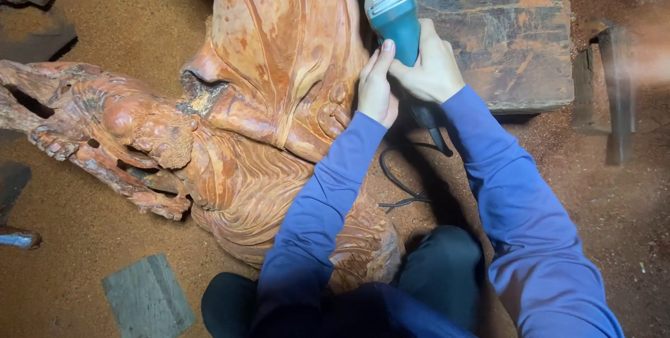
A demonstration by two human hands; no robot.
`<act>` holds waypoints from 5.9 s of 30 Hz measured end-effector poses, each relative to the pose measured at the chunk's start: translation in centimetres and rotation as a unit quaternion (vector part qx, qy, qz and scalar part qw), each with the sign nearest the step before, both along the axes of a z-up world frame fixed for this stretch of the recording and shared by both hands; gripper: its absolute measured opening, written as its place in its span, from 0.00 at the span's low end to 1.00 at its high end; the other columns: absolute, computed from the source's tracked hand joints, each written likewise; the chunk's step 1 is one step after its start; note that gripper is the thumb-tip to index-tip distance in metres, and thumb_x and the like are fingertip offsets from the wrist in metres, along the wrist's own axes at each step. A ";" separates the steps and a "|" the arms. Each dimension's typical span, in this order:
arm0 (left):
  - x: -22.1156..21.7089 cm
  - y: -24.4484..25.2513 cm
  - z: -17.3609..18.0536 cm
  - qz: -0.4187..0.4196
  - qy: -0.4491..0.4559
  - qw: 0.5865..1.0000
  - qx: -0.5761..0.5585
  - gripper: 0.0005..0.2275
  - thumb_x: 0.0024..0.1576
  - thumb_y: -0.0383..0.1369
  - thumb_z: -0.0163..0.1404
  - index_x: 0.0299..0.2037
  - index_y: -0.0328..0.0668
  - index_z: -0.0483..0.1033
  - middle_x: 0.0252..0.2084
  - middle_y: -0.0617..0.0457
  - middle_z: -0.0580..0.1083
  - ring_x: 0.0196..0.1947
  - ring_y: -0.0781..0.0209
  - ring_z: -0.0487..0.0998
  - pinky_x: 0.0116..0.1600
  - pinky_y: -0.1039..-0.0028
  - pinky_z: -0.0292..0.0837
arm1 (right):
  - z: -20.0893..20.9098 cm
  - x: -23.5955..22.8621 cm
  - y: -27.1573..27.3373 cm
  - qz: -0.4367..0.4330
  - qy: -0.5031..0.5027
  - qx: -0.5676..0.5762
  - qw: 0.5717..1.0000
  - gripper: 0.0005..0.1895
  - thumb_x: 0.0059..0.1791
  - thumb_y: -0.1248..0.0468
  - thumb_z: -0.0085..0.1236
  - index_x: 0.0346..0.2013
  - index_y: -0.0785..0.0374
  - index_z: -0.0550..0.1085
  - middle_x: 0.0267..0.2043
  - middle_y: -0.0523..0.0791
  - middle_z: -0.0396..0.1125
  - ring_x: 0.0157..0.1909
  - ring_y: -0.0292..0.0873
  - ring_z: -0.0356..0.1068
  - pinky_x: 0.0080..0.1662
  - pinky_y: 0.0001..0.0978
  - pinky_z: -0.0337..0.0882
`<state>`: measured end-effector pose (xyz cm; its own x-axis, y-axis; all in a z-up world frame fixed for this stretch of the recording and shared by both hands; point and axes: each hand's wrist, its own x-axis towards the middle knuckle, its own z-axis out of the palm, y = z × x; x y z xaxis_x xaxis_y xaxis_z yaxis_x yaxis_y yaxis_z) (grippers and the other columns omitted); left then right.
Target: Sanding a large, intricate wooden sculpture using an electric angle grinder with a sanding disc.
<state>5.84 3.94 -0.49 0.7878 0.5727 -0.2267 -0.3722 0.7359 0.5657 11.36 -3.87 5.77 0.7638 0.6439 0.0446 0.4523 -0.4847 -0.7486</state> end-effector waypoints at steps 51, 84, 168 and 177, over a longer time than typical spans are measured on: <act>5.1 2.6 1.9 0.074 0.041 0.968 0.237 0.29 0.65 0.44 0.49 0.72 0.36 0.58 0.72 0.39 0.59 0.73 0.55 0.54 0.77 0.63 0.47 | 2.0 6.2 3.8 0.024 0.018 0.062 0.998 0.34 0.38 0.48 0.72 0.50 0.60 0.67 0.44 0.58 0.73 0.54 0.63 0.72 0.50 0.57 0.75; 2.7 3.1 7.3 -0.009 -0.101 0.949 0.298 0.41 0.45 0.22 0.56 0.70 0.46 0.48 0.63 0.41 0.65 0.56 0.57 0.72 0.58 0.67 0.74 | 11.2 5.6 8.3 -0.047 0.034 0.047 0.997 0.33 0.39 0.46 0.70 0.47 0.60 0.66 0.46 0.46 0.69 0.45 0.46 0.70 0.44 0.41 0.68; 1.4 4.8 4.5 0.056 0.065 0.868 0.488 0.44 0.36 0.26 0.69 0.66 0.38 0.58 0.64 0.39 0.67 0.68 0.49 0.64 0.73 0.53 0.56 | 6.4 3.2 8.1 -0.014 0.003 0.136 0.991 0.32 0.44 0.51 0.69 0.53 0.62 0.62 0.50 0.61 0.69 0.57 0.68 0.70 0.54 0.62 0.71; 1.8 4.1 -0.6 0.033 0.026 0.891 0.452 0.43 0.39 0.24 0.65 0.67 0.40 0.54 0.64 0.42 0.65 0.65 0.53 0.67 0.70 0.60 0.62 | 3.7 2.5 6.5 -0.035 -0.009 0.091 0.995 0.32 0.43 0.51 0.65 0.53 0.60 0.60 0.48 0.60 0.70 0.52 0.69 0.69 0.48 0.60 0.68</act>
